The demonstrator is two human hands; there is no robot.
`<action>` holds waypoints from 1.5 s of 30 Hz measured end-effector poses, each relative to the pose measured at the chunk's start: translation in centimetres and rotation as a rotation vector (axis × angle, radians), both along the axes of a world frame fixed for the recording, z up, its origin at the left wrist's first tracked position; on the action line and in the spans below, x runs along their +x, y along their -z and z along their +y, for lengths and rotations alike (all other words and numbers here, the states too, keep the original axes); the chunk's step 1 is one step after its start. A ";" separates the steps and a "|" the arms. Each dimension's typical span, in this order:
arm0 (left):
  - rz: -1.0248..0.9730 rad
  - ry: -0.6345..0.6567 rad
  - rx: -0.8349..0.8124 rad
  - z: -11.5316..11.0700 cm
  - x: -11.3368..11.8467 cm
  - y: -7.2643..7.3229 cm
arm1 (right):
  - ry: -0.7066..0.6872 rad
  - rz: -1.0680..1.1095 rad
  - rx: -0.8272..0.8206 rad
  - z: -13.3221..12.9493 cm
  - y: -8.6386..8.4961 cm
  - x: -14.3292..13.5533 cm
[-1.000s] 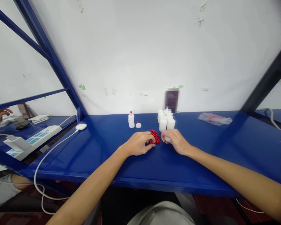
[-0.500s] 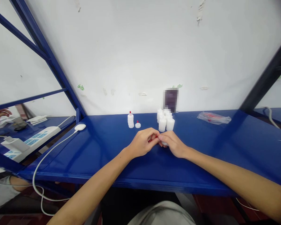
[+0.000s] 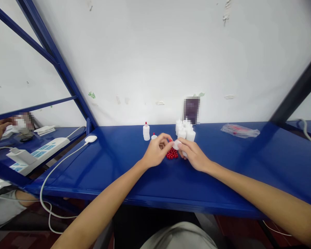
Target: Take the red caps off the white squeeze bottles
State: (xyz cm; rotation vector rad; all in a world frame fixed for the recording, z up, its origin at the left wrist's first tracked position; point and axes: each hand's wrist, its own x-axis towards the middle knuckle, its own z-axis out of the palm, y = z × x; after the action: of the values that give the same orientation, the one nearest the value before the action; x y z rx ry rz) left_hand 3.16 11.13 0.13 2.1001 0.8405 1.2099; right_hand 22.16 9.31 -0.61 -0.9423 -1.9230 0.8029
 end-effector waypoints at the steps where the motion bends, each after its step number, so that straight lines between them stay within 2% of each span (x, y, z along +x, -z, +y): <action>1: -0.018 -0.098 0.009 0.7 -0.4 0.0 | 0.027 -0.012 -0.004 0.1 -0.1 0.1; 3: 0.062 -0.368 0.068 2.3 -1.5 0.0 | 0.055 -0.054 -0.016 0.3 -0.2 0.3; 4: 0.090 -0.433 0.082 3.0 -2.1 0.0 | 0.060 -0.074 -0.016 0.3 -0.2 0.3; 8: 0.208 -0.562 0.117 5.1 -3.8 0.3 | 0.134 -0.169 0.021 0.2 -0.2 0.2; 12: 0.327 -0.637 0.123 5.6 -4.3 0.7 | 0.272 -0.264 0.111 -0.3 -0.5 0.3; 15: 0.399 -0.654 0.107 5.8 -4.3 1.0 | 0.234 -0.241 0.178 -0.5 -0.6 0.7; 23: 0.495 -0.583 0.124 5.6 -4.3 1.1 | 0.111 -0.020 0.099 -0.3 -0.6 0.9; 25: 0.508 -0.499 0.154 4.9 -4.1 0.8 | 0.116 0.036 0.063 -0.3 -0.7 0.9; 28: 0.554 -0.299 0.202 3.6 -3.6 0.2 | 0.131 0.053 0.040 -0.1 -0.7 0.9; 30: 0.584 -0.189 0.229 2.8 -3.3 -0.1 | 0.148 0.014 0.044 0.2 -0.5 1.0; 33: 0.613 -0.108 0.265 2.2 -3.1 -0.1 | 0.155 -0.086 0.071 0.5 0.1 1.1; 39: 0.694 -0.126 0.295 2.9 -3.4 1.0 | 0.191 -0.208 0.120 0.6 0.0 0.7; 45: 0.679 -0.144 0.286 3.9 -3.1 1.8 | 0.182 -0.196 0.169 0.8 -0.1 0.5</action>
State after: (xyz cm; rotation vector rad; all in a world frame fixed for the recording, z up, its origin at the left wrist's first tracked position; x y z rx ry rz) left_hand 0.07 15.07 -1.71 2.7877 1.1752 0.6963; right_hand 22.70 10.08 -0.49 -1.1056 -2.0005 0.4485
